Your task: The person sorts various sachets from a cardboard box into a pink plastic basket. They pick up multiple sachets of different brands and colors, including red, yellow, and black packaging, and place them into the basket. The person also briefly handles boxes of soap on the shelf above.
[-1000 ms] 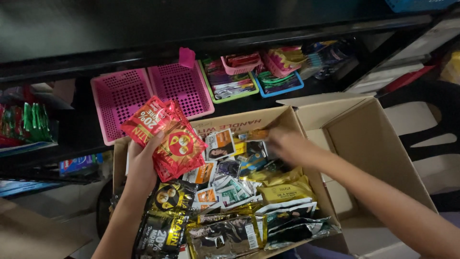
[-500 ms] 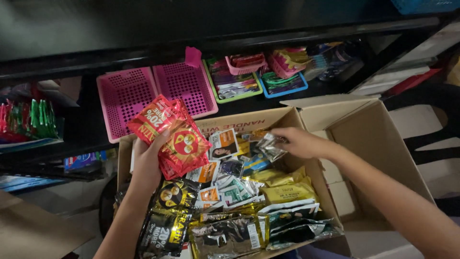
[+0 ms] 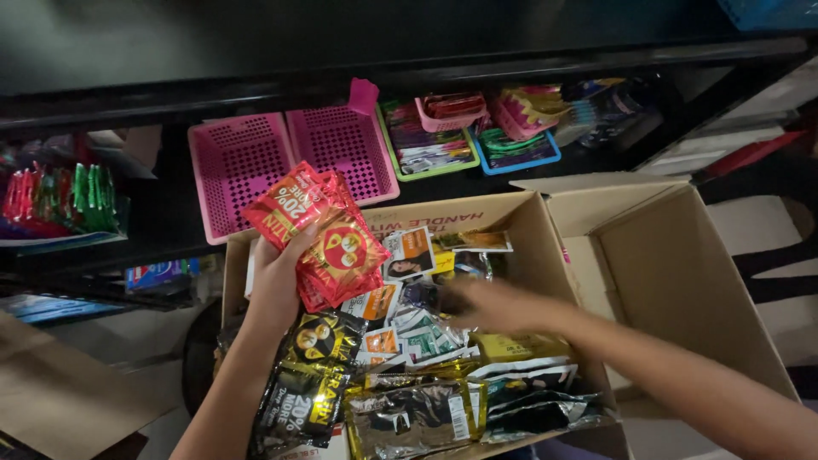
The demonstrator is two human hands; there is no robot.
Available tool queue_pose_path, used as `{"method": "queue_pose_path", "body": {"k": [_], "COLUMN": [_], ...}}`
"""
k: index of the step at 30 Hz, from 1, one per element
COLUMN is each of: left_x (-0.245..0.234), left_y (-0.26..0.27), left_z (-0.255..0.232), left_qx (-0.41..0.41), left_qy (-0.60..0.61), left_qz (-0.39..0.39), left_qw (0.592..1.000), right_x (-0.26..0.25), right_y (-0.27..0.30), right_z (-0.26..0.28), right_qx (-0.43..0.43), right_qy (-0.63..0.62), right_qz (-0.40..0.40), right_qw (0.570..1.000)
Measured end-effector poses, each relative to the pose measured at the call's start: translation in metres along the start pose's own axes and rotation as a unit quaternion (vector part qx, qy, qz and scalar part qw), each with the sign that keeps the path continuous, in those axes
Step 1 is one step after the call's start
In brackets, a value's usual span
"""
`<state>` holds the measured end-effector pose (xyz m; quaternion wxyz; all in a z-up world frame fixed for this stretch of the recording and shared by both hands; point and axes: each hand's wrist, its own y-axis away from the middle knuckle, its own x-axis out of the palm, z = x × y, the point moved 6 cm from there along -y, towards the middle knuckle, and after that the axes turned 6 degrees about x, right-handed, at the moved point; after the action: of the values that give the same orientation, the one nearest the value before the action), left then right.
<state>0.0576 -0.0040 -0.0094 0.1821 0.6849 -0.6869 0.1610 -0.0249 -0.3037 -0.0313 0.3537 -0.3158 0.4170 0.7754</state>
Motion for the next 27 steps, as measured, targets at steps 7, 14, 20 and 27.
{"method": "queue_pose_path", "body": {"k": [7,14,20,27], "left_x": [0.001,-0.002,0.002,0.001], "left_y": [0.001,0.0,0.001,0.002], "left_z": [0.0,0.006,0.001,0.002], "left_qx": [0.0,-0.015,-0.013,-0.021], "left_qy": [0.011,0.02,0.019,0.011], "left_qz": [0.006,0.008,0.009,0.011], "left_qw": [1.0,1.0,1.0,1.0], "right_x": [0.044,0.025,0.044,0.024], "right_y": [0.008,0.048,0.067,0.084], "right_z": [0.04,0.076,0.061,0.09], "right_qx": [-0.064,-0.118,-0.133,-0.076], "right_qy": [-0.052,-0.018,0.011,0.021], "right_qz": [0.168,0.251,0.243,0.262], "right_qw": [0.982,0.961,0.961,0.962]}}
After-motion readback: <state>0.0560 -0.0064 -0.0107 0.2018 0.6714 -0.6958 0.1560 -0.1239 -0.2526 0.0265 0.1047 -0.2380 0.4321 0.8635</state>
